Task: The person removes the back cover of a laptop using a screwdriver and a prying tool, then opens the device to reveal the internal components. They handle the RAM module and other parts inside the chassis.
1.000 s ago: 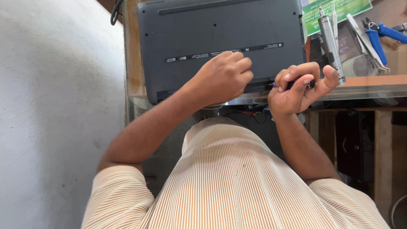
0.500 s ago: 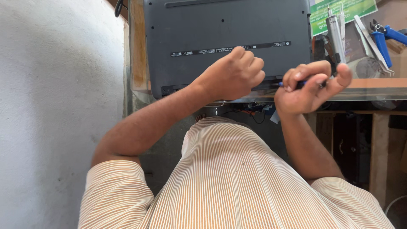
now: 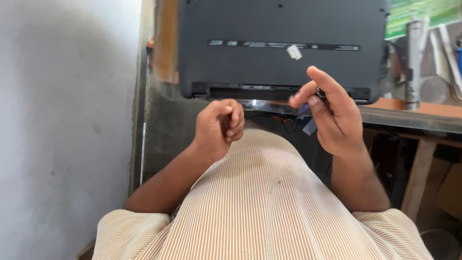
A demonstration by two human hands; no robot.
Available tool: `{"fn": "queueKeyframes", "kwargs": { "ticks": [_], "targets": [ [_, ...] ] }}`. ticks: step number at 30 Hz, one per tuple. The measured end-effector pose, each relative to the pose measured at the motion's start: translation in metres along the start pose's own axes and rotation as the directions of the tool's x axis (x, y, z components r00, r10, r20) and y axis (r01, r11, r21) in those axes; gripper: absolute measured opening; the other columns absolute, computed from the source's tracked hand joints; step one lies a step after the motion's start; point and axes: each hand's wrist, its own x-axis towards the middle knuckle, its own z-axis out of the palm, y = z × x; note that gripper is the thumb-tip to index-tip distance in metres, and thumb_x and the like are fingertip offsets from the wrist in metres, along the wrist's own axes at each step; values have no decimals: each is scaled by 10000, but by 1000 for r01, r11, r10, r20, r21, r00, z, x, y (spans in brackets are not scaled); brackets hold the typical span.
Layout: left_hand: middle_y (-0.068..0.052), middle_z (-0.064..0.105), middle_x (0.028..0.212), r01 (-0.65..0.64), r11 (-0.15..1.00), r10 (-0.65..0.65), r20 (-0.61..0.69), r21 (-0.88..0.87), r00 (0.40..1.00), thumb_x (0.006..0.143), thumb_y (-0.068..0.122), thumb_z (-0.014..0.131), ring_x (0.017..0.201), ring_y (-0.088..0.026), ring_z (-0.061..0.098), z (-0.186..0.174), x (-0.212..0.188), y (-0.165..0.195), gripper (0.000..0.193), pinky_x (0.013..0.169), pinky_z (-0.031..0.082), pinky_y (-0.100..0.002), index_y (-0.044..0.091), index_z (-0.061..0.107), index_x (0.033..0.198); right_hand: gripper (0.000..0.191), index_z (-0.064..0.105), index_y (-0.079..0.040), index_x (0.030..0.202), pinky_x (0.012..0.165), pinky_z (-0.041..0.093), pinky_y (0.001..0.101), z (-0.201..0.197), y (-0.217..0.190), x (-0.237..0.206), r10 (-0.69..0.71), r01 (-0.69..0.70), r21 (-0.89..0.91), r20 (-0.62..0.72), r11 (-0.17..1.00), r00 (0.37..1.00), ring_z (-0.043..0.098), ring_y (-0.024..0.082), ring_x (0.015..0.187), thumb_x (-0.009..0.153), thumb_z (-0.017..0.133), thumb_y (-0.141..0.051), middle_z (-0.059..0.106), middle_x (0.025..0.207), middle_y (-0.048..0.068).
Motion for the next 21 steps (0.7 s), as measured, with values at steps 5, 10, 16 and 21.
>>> {"fn": "queueKeyframes", "kwargs": {
  "ticks": [5, 10, 16, 21],
  "targets": [
    [-1, 583, 687, -381, 813, 407, 37, 440, 913, 1005, 269, 715, 588, -113, 520, -6, -6, 11, 306, 525, 402, -274, 102, 614, 770, 253, 535, -1, 1316, 863, 658, 354, 30, 0, 36, -284, 278, -104, -46, 955, 958, 754, 271, 1016, 1091, 594, -101, 723, 1121, 215],
    [-14, 637, 614, -539, -23, 819, 325, 842, 473, 925, 341, 790, 489, -140, 575, -5, 3, 39, 294, 449, 426, -291, 54, 762, 866, 238, 549, 16, 1348, 803, 681, 319, 54, 21, 57, -384, 378, -124, -31, 918, 923, 783, 265, 955, 1154, 624, -98, 736, 1146, 202],
    [0, 666, 701, -506, -12, 651, 391, 862, 651, 941, 312, 770, 597, -159, 644, -14, 16, 55, 199, 537, 499, -305, 115, 773, 967, 255, 572, 19, 1332, 768, 666, 291, 69, 29, 76, -457, 456, -229, 49, 860, 888, 791, 233, 919, 1135, 659, -116, 758, 1100, 176],
    [10, 683, 726, -501, 22, 642, 372, 865, 671, 923, 260, 753, 611, -151, 656, -15, 16, 60, 136, 547, 505, -307, 137, 775, 978, 241, 602, 1, 1313, 761, 638, 286, 72, 8, 90, -470, 494, -353, 158, 794, 868, 784, 231, 913, 1145, 693, -146, 759, 1071, 150]
  ]
}}
